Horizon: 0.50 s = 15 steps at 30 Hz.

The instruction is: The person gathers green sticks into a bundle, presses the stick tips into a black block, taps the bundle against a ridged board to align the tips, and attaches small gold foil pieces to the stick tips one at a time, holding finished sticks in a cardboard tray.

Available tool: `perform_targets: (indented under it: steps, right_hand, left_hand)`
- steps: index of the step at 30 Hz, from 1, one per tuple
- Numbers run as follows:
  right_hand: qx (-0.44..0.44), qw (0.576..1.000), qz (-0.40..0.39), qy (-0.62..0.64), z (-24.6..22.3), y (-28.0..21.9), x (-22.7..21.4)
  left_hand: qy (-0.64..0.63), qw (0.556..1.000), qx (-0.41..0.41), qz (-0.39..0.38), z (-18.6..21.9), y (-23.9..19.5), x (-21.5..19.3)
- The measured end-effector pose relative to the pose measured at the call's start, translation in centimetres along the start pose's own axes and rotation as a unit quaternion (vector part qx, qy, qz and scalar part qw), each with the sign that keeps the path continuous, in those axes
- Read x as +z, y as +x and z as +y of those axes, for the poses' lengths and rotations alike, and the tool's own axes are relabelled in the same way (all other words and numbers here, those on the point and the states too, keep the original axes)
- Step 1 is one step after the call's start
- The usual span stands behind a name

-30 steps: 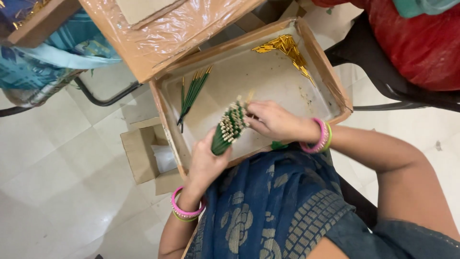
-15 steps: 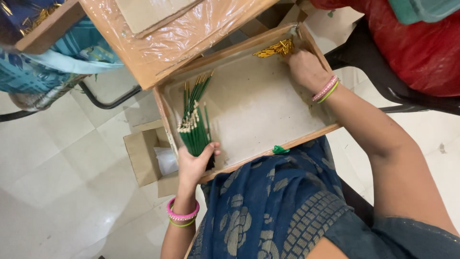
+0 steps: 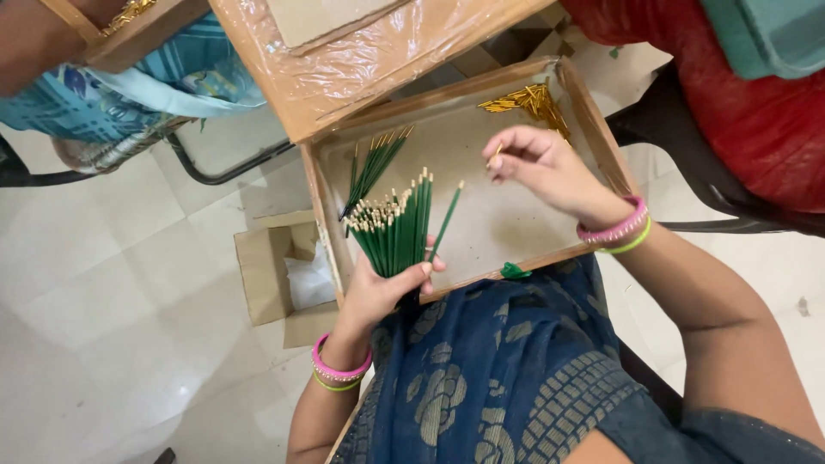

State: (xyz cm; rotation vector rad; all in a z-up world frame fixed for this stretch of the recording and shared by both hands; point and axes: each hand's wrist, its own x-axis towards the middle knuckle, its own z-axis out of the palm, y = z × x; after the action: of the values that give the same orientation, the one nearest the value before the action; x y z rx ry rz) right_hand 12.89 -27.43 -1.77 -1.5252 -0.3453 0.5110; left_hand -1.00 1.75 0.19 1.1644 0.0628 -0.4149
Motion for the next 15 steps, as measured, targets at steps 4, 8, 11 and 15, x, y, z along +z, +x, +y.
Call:
perform_targets:
  steps: [4,8,11,15]
  right_hand:
    - [0.005,0.993,-0.023,0.113,-2.8,-1.6,1.8]
    - [0.02,0.989,-0.05,0.138,-3.5,-2.4,2.1]
    - [0.012,0.991,-0.068,0.118,-3.7,-3.0,2.5]
    - [-0.028,0.995,-0.047,0.088,-2.2,-3.9,3.5]
  left_hand:
    - [0.02,0.999,-0.024,-0.023,1.0,-0.2,1.0]
    - [0.019,0.998,-0.04,-0.046,1.4,-0.3,1.2]
    - [0.022,0.997,-0.048,-0.062,1.7,-0.3,1.3]
    - [0.058,0.995,-0.045,-0.072,2.6,-0.2,1.9]
